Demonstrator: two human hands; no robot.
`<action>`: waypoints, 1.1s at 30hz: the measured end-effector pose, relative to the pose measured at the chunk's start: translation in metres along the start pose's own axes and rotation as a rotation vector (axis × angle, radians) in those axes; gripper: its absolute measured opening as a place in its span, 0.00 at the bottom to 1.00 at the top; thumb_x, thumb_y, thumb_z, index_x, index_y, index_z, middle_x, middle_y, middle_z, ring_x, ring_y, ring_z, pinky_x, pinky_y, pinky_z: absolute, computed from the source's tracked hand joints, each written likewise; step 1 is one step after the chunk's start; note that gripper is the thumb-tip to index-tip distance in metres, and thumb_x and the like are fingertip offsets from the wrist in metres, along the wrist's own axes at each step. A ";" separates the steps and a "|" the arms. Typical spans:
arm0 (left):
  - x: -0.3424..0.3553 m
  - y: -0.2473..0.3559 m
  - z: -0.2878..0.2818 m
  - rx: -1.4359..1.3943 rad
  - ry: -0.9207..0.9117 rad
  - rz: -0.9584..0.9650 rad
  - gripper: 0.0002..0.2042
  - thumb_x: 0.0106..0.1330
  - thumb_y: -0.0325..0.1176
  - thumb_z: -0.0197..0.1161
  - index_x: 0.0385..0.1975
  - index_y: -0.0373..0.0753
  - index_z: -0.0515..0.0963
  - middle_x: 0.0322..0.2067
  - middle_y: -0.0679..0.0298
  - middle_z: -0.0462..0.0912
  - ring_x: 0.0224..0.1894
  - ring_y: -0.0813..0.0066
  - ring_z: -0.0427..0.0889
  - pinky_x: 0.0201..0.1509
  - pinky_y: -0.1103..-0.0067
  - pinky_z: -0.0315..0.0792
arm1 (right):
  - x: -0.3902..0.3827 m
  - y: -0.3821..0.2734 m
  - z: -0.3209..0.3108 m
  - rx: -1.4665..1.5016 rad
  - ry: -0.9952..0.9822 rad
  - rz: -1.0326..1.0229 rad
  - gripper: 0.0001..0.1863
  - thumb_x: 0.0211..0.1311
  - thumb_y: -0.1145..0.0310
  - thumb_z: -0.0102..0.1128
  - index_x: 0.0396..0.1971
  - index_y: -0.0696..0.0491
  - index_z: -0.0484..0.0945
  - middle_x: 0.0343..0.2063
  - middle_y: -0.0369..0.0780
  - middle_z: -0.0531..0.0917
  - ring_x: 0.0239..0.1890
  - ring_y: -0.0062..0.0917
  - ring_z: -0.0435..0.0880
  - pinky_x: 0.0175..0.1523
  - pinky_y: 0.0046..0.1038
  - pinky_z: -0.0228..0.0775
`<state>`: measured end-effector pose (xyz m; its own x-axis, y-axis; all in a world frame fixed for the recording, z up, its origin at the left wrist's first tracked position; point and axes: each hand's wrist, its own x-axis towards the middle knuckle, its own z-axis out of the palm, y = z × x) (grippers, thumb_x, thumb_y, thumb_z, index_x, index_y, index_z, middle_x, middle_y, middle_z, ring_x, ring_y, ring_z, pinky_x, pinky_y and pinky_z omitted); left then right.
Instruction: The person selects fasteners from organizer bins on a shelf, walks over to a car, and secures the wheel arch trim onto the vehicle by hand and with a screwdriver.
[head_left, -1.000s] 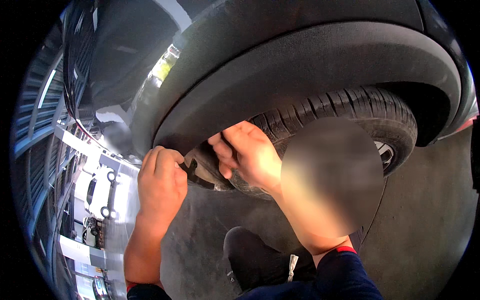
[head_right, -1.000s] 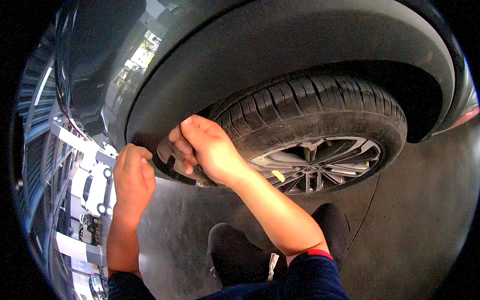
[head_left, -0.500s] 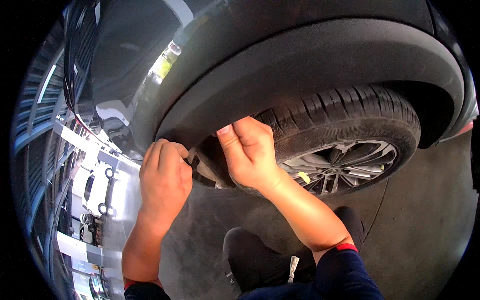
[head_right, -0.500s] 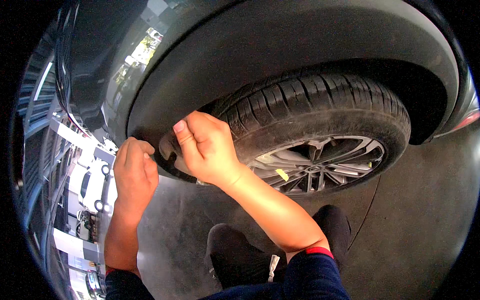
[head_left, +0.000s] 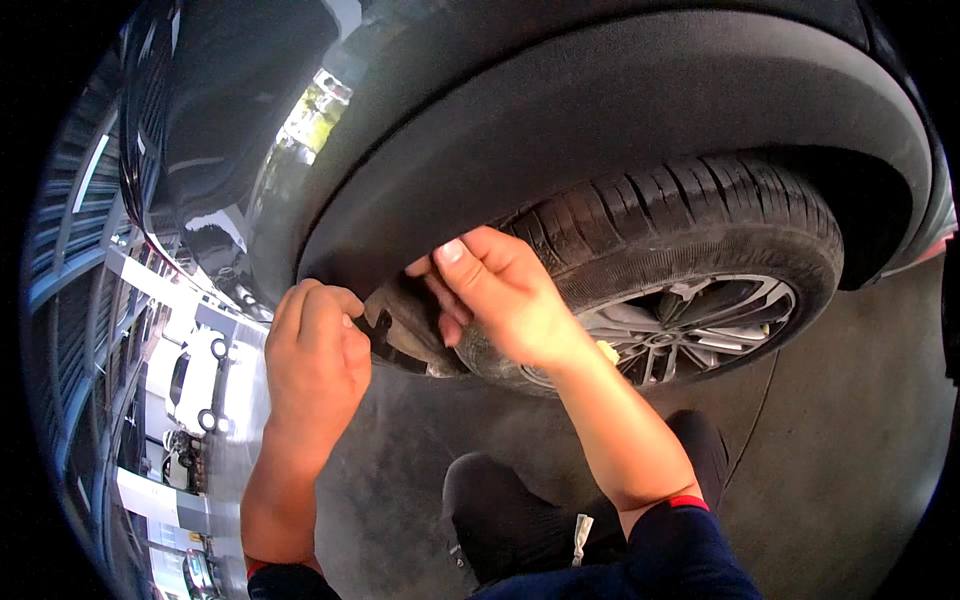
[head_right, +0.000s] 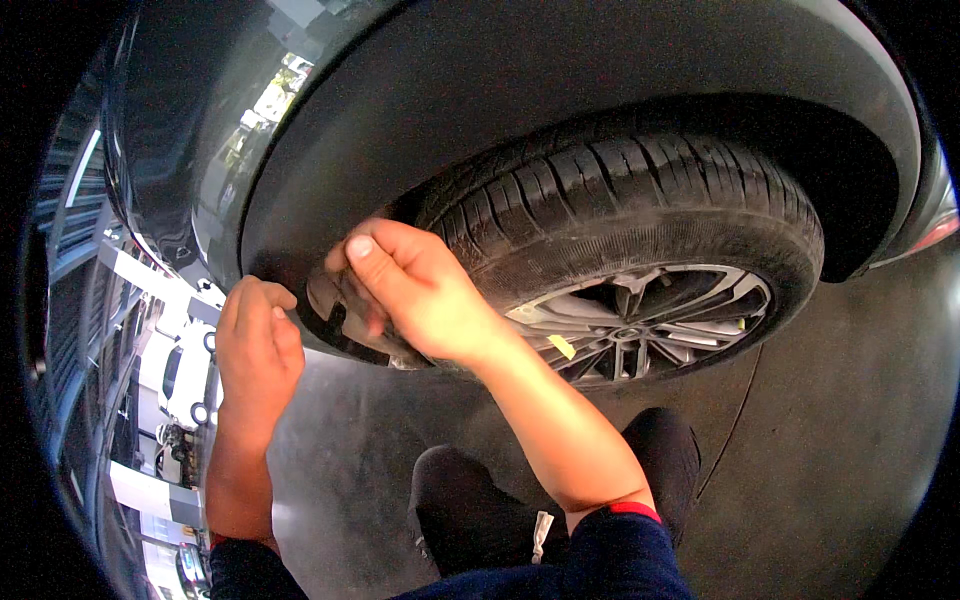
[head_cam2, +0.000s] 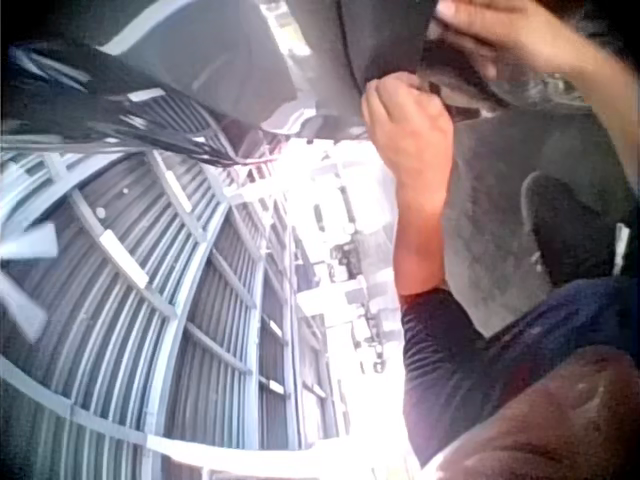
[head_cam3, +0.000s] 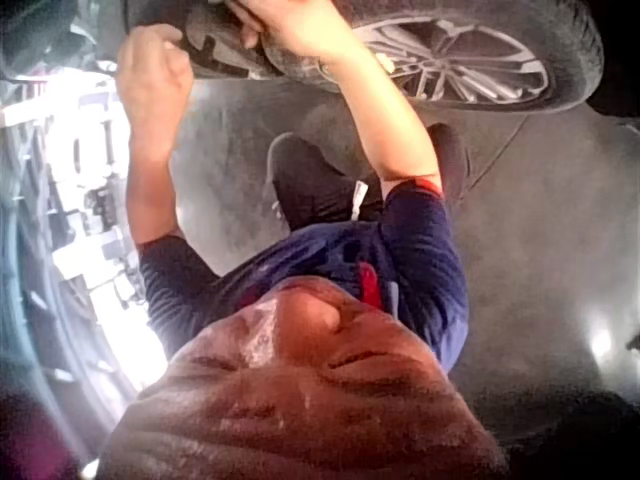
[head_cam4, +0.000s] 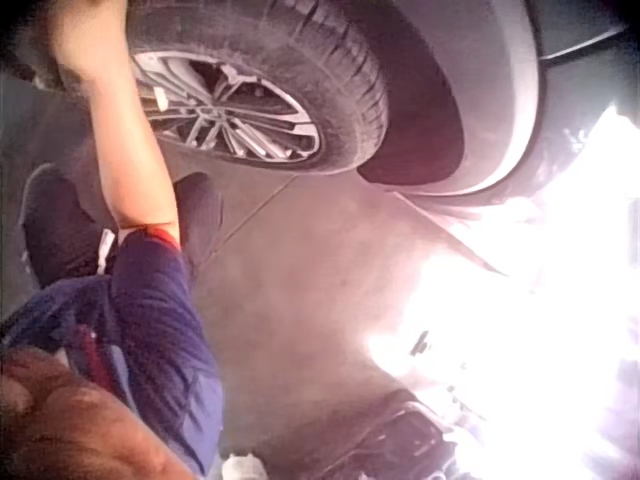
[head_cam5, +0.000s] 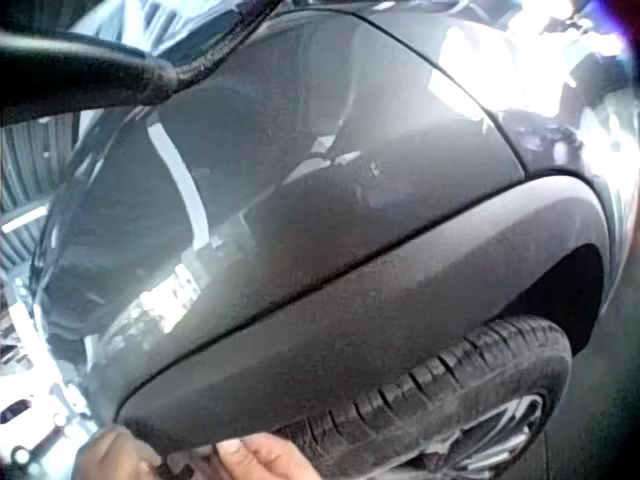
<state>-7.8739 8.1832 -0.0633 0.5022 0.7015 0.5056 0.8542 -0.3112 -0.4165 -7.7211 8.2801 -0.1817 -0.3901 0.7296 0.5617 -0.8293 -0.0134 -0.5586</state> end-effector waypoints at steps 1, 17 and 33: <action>0.003 0.001 -0.001 0.000 0.007 0.004 0.02 0.61 0.24 0.55 0.32 0.34 0.70 0.31 0.54 0.75 0.34 0.50 0.76 0.39 0.60 0.71 | 0.002 0.013 -0.003 -0.326 0.176 -0.189 0.13 0.77 0.64 0.54 0.35 0.59 0.77 0.23 0.39 0.77 0.27 0.29 0.79 0.33 0.32 0.72; 0.001 0.000 0.000 -0.041 0.010 0.011 0.05 0.69 0.27 0.50 0.33 0.33 0.71 0.30 0.50 0.74 0.34 0.46 0.76 0.40 0.59 0.70 | 0.008 0.012 0.012 -0.243 0.237 -0.249 0.14 0.75 0.67 0.57 0.28 0.59 0.74 0.17 0.40 0.71 0.19 0.30 0.73 0.23 0.32 0.65; -0.053 0.074 0.031 -1.210 -0.098 -0.473 0.13 0.76 0.27 0.43 0.53 0.33 0.73 0.30 0.67 0.72 0.31 0.82 0.69 0.36 0.83 0.66 | -0.110 -0.007 0.012 -0.932 0.060 -0.375 0.21 0.59 0.64 0.72 0.51 0.54 0.80 0.34 0.44 0.78 0.38 0.40 0.81 0.43 0.35 0.76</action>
<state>-7.8416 8.1429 -0.1448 0.1528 0.9292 0.3365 0.5494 -0.3629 0.7526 -7.6772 8.1922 -0.2323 -0.1257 0.6108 0.7818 -0.2402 0.7458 -0.6213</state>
